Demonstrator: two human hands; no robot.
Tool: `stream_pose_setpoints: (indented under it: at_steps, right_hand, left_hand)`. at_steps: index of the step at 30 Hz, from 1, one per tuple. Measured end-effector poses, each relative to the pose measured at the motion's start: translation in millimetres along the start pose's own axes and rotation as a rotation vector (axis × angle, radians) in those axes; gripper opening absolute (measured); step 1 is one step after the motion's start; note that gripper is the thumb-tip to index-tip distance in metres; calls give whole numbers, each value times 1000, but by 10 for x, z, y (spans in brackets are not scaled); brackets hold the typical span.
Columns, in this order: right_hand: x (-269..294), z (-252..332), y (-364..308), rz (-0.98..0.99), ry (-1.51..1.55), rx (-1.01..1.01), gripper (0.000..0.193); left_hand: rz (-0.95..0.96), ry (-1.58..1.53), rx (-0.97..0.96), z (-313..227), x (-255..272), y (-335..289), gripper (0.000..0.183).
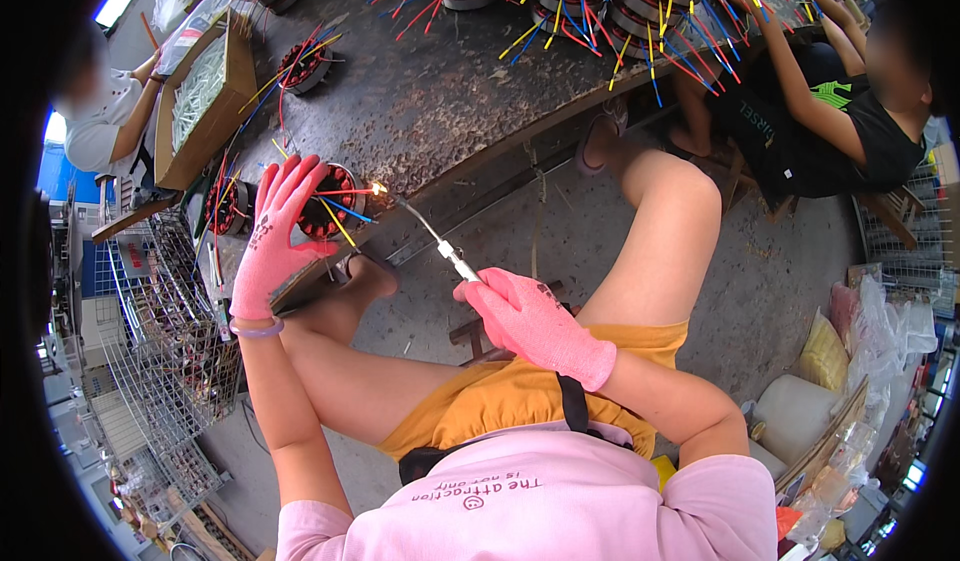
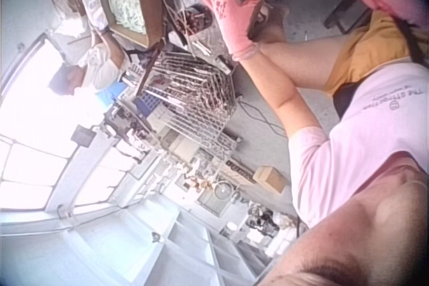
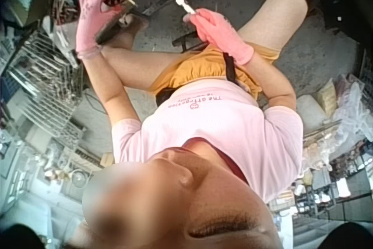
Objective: The person uses a handheld heating tool to melt and strip insulation from the ends of colorful wires protruding from cylindrical components, then moves the components onto a stack.
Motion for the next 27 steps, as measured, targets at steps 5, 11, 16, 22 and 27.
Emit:
stream_pose_setpoints:
  at_steps: [5, 11, 16, 22, 27]
  right_hand:
    - [-7, 31, -2, -6, -28, 21, 28]
    - [-12, 27, -21, 13, 20, -16, 28]
    - [1, 38, -15, -15, -68, 24, 27]
    - [-4, 22, -24, 3, -25, -12, 27]
    - [3, 16, -20, 6, 6, -11, 27]
  left_hand:
    - [2, -2, 8, -12, 3, 8, 91]
    - [-11, -7, -1, -9, 6, 7, 87]
    - [-2, -4, 2, -18, 9, 4, 89]
    - [20, -4, 8, -13, -8, 19, 93]
    - [18, -4, 4, -5, -13, 10, 93]
Point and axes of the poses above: each hand's wrist, its own y-axis towards the middle knuckle, its own x-axis out of the back of the hand, z = x × y, the point moved 9 cm from there along y, towards the middle knuckle, and after that the axes turned 13 degrees about -x, right-handed, at the moved point
